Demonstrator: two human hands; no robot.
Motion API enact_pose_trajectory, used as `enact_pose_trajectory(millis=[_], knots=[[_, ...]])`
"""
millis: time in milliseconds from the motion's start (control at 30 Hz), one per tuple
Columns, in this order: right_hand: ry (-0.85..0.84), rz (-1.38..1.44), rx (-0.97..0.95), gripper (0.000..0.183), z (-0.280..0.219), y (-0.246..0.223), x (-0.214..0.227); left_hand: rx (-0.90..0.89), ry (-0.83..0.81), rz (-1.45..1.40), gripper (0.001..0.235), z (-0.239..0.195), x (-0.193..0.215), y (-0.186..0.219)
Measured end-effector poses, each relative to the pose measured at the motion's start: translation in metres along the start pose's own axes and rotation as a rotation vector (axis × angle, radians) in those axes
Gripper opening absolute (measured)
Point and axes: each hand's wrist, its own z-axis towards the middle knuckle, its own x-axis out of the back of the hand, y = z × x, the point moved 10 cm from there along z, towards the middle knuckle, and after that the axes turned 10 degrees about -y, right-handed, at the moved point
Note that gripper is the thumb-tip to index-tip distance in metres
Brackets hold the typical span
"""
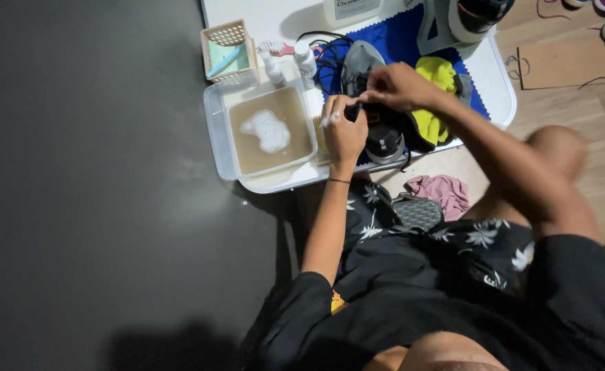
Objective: The person washes shoelaces in a container of soapy water, wrings them out, and wipes them with a yellow cloth. They then re-lace the laces onto a grey sneaker, threading them through the eyelets and adjusting the fit.
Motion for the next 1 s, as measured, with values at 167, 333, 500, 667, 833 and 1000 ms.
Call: enact_pose_trajectory(millis=[167, 333, 500, 667, 833, 1000], knots=[[-0.152, -0.236, -0.027, 0.015, 0.009, -0.050, 0.016, 0.020, -0.022, -0.054, 0.018, 0.002, -0.003, -0.011], [-0.274, -0.430, -0.103, 0.019, 0.016, -0.043, 0.002, -0.015, -0.042, -0.031, 0.027, 0.001, -0.004, -0.011], [-0.094, -0.123, 0.012, 0.017, 0.010, -0.038, 0.022, -0.061, -0.033, -0.067, 0.020, 0.004, -0.004, -0.004], [-0.102, -0.124, 0.022, 0.017, -0.010, -0.037, 0.067, -0.055, -0.045, -0.082, 0.027, 0.017, -0.003, 0.009], [-0.309, -0.402, 0.035, 0.029, -0.027, 0.012, 0.033, 0.009, -0.138, -0.112, 0.043, 0.018, -0.020, -0.001], [-0.239, -0.119, -0.119, 0.026, -0.053, 0.012, 0.019, 0.061, -0.459, -0.112, 0.044, 0.026, -0.033, -0.007]])
